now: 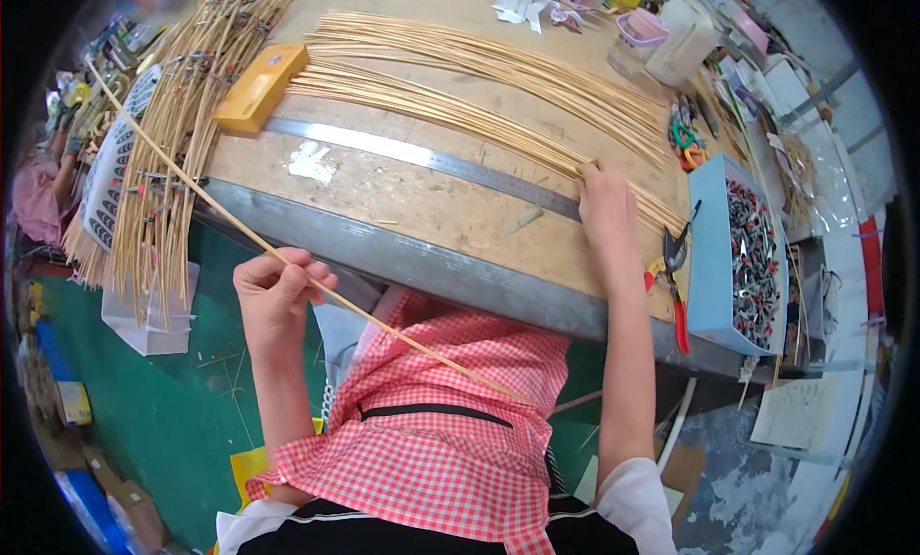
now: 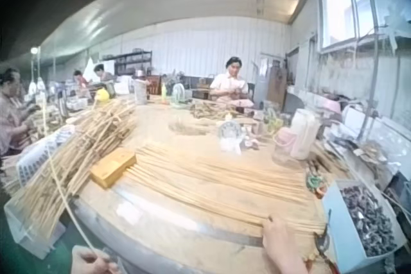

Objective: The person sits at a workbench and assembles long bamboo sticks. They pick up sticks, align them, and secure them together using small metal clips. The person occasionally uses a ruler to measure the sticks and adjusts a small fan on the table.

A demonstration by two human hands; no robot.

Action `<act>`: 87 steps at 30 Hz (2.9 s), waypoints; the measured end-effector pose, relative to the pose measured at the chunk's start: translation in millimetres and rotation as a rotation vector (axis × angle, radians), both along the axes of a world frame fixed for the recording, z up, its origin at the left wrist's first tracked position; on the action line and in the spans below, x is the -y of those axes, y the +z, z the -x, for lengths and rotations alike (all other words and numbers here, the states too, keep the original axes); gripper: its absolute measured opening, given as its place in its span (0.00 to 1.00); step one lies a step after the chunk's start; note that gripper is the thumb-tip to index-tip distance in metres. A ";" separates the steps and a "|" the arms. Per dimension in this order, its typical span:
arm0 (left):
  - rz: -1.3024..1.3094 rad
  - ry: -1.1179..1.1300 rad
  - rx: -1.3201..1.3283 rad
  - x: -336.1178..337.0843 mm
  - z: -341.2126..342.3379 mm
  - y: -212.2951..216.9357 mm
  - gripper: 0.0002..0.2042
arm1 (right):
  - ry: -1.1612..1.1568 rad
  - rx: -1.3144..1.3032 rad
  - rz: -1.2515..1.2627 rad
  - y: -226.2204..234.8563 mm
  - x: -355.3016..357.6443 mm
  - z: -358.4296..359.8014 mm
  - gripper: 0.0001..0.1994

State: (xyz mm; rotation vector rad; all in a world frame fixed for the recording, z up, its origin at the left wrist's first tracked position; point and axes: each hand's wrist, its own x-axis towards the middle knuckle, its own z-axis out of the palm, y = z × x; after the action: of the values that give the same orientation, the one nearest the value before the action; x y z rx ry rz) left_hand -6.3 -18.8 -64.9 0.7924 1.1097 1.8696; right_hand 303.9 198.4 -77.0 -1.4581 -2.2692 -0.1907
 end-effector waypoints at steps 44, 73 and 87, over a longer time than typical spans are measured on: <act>0.032 0.056 0.040 5.4 1.5 15.7 0.09 | 0.512 -0.536 -0.216 67.2 113.9 99.9 0.17; 0.086 -0.099 0.014 6.5 -11.3 25.5 0.08 | 0.706 -0.458 0.298 45.1 170.3 95.0 0.13; 0.030 -0.048 -0.075 5.5 -9.3 45.6 0.09 | 0.800 -0.570 0.669 63.1 159.6 105.2 0.04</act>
State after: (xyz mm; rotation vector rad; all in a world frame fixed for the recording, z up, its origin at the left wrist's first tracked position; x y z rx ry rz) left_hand 3.1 -24.2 -19.3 0.8712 1.1529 1.7921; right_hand 198.7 38.8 -13.9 -0.5805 -2.2773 1.1496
